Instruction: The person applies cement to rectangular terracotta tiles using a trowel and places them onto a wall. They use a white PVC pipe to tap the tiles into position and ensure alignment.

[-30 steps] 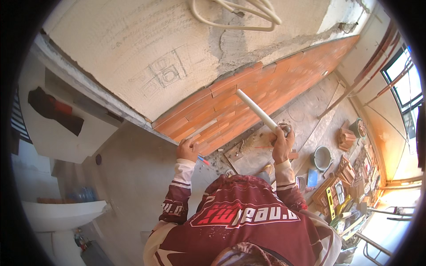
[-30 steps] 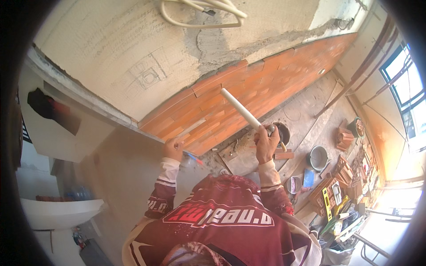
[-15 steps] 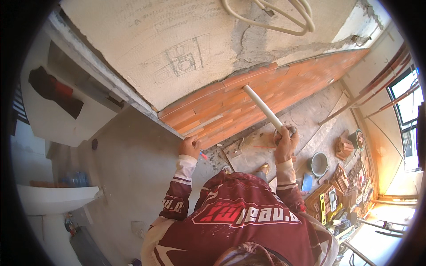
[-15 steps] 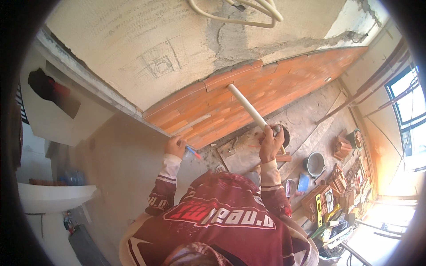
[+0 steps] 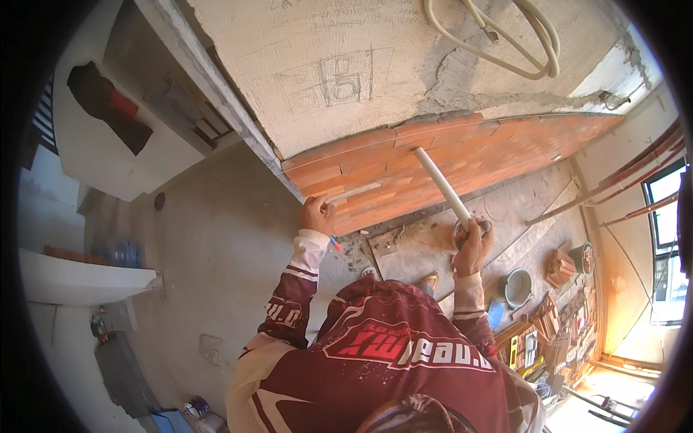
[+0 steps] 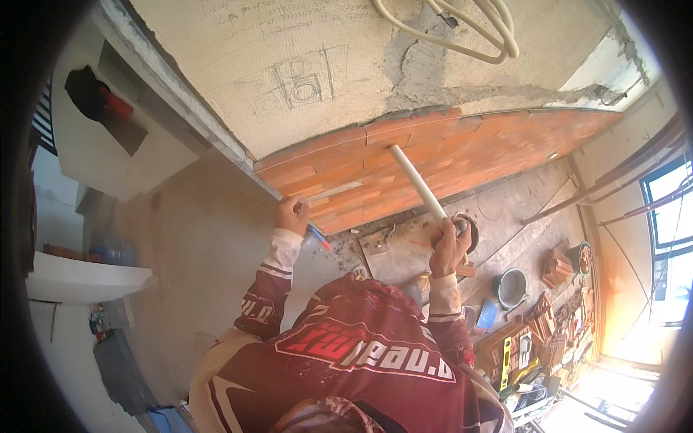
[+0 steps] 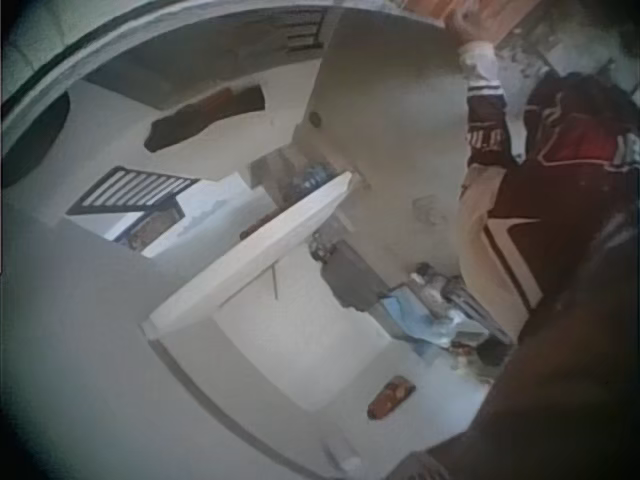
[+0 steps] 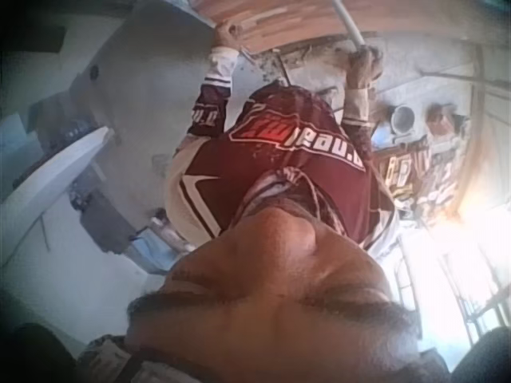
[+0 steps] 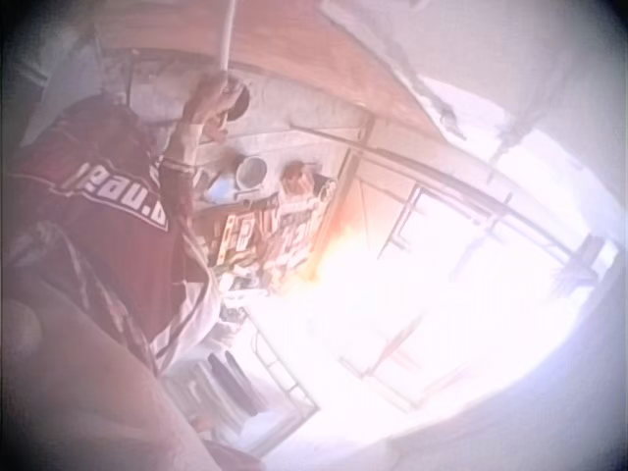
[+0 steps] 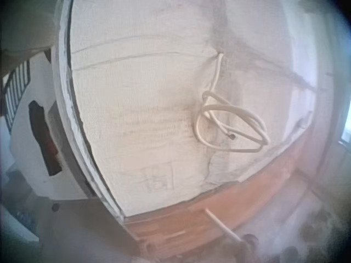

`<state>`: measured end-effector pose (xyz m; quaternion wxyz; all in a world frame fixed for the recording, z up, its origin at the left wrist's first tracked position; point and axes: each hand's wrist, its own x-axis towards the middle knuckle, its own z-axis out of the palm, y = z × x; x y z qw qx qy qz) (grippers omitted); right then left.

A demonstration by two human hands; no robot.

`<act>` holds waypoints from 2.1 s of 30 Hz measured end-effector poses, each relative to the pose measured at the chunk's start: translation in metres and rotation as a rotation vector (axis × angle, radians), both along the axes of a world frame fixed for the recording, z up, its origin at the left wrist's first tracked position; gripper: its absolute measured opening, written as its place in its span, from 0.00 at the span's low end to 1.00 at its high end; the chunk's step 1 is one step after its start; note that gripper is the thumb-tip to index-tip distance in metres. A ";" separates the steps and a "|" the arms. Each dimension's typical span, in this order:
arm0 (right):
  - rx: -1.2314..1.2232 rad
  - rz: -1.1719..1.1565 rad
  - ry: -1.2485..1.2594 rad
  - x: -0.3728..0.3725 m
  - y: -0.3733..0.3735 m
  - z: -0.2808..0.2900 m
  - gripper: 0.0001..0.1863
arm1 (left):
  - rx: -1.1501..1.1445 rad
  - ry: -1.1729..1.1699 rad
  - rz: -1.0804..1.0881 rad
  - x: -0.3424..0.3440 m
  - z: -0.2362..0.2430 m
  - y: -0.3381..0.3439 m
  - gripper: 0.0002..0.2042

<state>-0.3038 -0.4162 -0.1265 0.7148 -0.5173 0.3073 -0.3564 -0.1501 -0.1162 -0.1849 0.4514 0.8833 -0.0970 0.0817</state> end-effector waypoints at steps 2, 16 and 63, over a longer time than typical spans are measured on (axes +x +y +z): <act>-0.004 0.046 0.032 -0.006 0.007 0.000 0.04 | -0.043 -0.037 0.023 0.006 -0.005 0.005 0.12; -0.081 0.173 0.057 0.007 0.038 -0.010 0.06 | -0.134 0.004 -0.056 0.004 0.006 -0.010 0.13; 0.020 0.085 0.221 -0.072 0.030 -0.037 0.06 | 0.826 -0.363 0.136 0.001 0.103 -0.054 0.39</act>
